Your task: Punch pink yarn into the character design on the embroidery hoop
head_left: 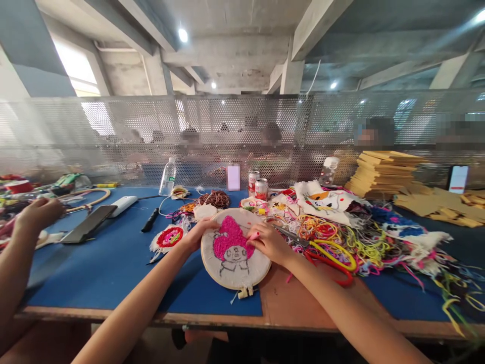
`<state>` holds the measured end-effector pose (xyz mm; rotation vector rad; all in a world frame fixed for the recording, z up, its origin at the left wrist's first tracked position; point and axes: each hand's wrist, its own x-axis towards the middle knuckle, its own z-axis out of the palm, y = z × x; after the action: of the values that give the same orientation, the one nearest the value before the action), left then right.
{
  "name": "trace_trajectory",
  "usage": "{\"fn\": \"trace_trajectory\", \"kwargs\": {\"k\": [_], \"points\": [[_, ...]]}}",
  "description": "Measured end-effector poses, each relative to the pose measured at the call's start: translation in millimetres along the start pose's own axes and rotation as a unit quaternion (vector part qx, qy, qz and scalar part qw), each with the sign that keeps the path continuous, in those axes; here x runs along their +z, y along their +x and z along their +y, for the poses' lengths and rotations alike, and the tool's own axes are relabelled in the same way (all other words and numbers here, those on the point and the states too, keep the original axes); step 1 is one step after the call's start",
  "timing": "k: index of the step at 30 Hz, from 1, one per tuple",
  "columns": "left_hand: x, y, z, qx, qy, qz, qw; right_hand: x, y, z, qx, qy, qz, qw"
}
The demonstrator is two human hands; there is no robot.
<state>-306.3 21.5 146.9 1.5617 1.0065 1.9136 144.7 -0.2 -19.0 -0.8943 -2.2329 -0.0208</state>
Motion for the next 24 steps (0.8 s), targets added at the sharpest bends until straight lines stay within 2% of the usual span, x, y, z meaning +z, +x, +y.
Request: {"fn": "trace_trajectory", "kwargs": {"k": [1,2,4,5,6,7,9,11,14,15,16,17,18,20,24], "points": [[16.6,-8.0,8.7,0.060,0.058,0.083,0.993,0.4,-0.2,0.1,-0.002,-0.001,0.005,1.000],[32.7,-16.1,15.7,0.118,0.105,0.176,0.972,0.5,-0.4,0.1,-0.006,-0.003,0.014,1.000],[60.5,-31.4,23.8,0.198,0.166,0.397,0.881,0.1,-0.5,-0.2,-0.016,-0.005,0.042,0.999],[71.3,-38.4,24.9,0.199,0.183,0.471,0.840,-0.4,-0.5,-0.4,-0.021,-0.004,0.056,0.998],[80.1,-45.1,24.2,0.187,0.173,0.475,0.842,-1.1,-0.4,-0.6,-0.025,0.000,0.069,0.997],[87.5,-51.8,21.8,0.143,0.161,0.455,0.864,-1.8,-0.1,-0.8,-0.027,0.007,0.081,0.996],[102.4,-66.1,12.2,-0.040,0.161,0.354,0.921,-3.6,0.3,-0.9,-0.027,0.019,0.099,0.995],[123.6,-82.2,-3.1,-0.227,0.186,0.225,0.929,-5.4,0.4,-0.7,-0.023,0.026,0.113,0.993],[166.8,-105.9,-32.7,-0.276,0.162,0.110,0.941,-7.6,-0.6,0.2,-0.022,0.028,0.126,0.991],[180.3,-112.0,-42.8,-0.295,0.115,-0.007,0.948,-8.1,-1.1,0.6,-0.024,0.030,0.129,0.991],[191.6,-116.7,-52.4,-0.313,0.060,-0.127,0.939,-8.4,-1.7,1.1,-0.025,0.032,0.131,0.991],[199.8,-119.8,-61.0,-0.332,0.018,-0.224,0.916,-8.6,-2.3,1.7,-0.025,0.034,0.132,0.990],[204.7,-121.5,-68.4,-0.338,-0.012,-0.280,0.899,-8.6,-2.9,2.2,-0.025,0.035,0.132,0.990],[206.7,-121.8,-79.1,-0.340,-0.051,-0.329,0.879,-8.5,-3.5,3.1,-0.024,0.034,0.134,0.990],[199.3,-119.4,-88.0,-0.337,-0.075,-0.337,0.876,-8.5,-3.8,3.1,-0.030,0.035,0.133,0.990]]}}
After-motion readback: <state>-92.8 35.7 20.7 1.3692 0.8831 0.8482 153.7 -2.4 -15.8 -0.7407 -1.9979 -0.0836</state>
